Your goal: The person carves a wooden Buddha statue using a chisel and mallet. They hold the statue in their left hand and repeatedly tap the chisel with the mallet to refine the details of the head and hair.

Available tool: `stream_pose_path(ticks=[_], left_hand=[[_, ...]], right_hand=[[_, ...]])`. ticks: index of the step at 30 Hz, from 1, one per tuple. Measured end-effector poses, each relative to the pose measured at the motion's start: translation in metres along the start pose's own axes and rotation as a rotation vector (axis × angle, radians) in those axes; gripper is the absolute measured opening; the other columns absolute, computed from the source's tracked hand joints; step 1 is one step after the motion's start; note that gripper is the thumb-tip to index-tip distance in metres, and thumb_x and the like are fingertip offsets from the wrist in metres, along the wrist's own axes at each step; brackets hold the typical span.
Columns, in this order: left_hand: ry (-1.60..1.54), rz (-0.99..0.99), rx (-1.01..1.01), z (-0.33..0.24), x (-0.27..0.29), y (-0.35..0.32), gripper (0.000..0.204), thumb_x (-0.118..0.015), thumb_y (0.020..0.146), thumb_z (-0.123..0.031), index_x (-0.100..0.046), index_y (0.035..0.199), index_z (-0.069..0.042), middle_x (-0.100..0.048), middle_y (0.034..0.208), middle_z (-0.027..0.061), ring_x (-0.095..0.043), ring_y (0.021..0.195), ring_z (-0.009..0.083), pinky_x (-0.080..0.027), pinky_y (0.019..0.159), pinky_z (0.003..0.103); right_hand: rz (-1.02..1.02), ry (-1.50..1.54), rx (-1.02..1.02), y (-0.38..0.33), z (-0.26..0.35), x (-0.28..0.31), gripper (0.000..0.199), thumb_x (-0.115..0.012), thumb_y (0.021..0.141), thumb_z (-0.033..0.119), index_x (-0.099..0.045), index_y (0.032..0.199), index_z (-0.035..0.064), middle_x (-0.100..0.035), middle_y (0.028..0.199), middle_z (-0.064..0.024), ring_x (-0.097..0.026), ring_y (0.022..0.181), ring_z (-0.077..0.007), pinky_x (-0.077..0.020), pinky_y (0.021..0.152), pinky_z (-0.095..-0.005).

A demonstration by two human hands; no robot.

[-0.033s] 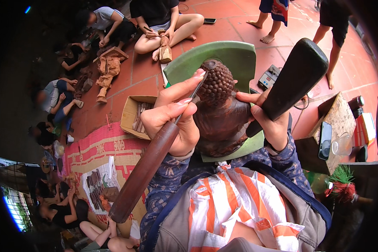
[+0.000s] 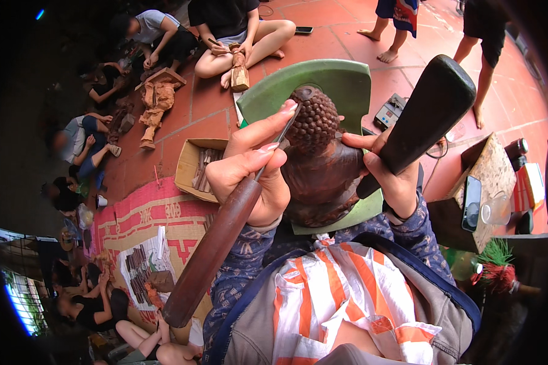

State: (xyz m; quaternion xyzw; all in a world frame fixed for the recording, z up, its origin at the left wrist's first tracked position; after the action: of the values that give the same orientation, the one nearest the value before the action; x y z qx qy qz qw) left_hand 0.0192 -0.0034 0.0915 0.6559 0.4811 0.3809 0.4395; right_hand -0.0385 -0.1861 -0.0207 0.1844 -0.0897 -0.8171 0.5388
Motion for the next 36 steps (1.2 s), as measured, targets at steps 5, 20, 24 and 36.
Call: stream_pose_path(ticks=[5, 20, 24, 36], left_hand=[[0.01, -0.011, -0.012, -0.002, -0.003, 0.001, 0.027, -0.053, 0.096, -0.019, -0.03, 0.095, -0.006, -0.063, 0.092, 0.0336, -0.067, 0.089, 0.0387, -0.059, 0.075, 0.039], [-0.2, 0.071, 0.194, 0.021, 0.002, 0.009, 0.024, -0.058, 0.093, -0.01, -0.034, 0.096, -0.006, -0.065, 0.097, 0.0297, -0.066, 0.097, 0.0389, -0.047, 0.095, 0.049], [-0.597, 0.203, 0.149, 0.018, -0.002, 0.014, 0.026, -0.057, 0.095, -0.019, -0.034, 0.096, -0.008, -0.065, 0.088, 0.0287, -0.066, 0.092, 0.0425, -0.048, 0.092, 0.054], [-0.484, 0.009, 0.648, 0.05, 0.076, -0.055, 0.017, -0.046, 0.099, -0.014, -0.035, 0.106, -0.004, -0.057, 0.078, 0.0133, -0.061, 0.068, 0.0219, -0.055, 0.074, 0.038]], right_hand=[[-0.002, 0.002, 0.002, 0.001, -0.001, 0.0, 0.017, -0.06, 0.084, 0.001, -0.066, 0.098, -0.0061, -0.068, 0.108, -0.0177, -0.061, 0.075, -0.0115, -0.049, 0.065, -0.025], [0.033, 0.007, -0.014, 0.003, -0.004, 0.001, 0.019, -0.059, 0.084, 0.001, -0.066, 0.1, -0.0065, -0.068, 0.107, -0.0167, -0.062, 0.077, -0.0111, -0.0503, 0.064, -0.0245], [0.021, 0.045, 0.032, 0.001, 0.002, 0.006, 0.012, -0.06, 0.086, 0.002, -0.063, 0.094, -0.0062, -0.067, 0.109, -0.0184, -0.063, 0.077, -0.0117, -0.0506, 0.064, -0.025], [-0.42, -0.229, -0.396, -0.06, -0.133, 0.116, 0.014, -0.061, 0.092, 0.017, -0.056, 0.09, 0.0042, -0.049, 0.061, 0.0022, -0.049, 0.048, -0.0082, -0.0387, 0.047, -0.0234]])
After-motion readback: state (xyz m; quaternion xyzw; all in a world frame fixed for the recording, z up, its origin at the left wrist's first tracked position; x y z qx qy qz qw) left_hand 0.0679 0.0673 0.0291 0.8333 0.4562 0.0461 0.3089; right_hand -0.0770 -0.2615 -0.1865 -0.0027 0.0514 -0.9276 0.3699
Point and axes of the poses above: each hand's wrist, its own y-axis towards the middle knuckle, its own x-axis out of the back of the hand, z = x × y, the point moved 10 cm from there along y, towards the middle knuckle
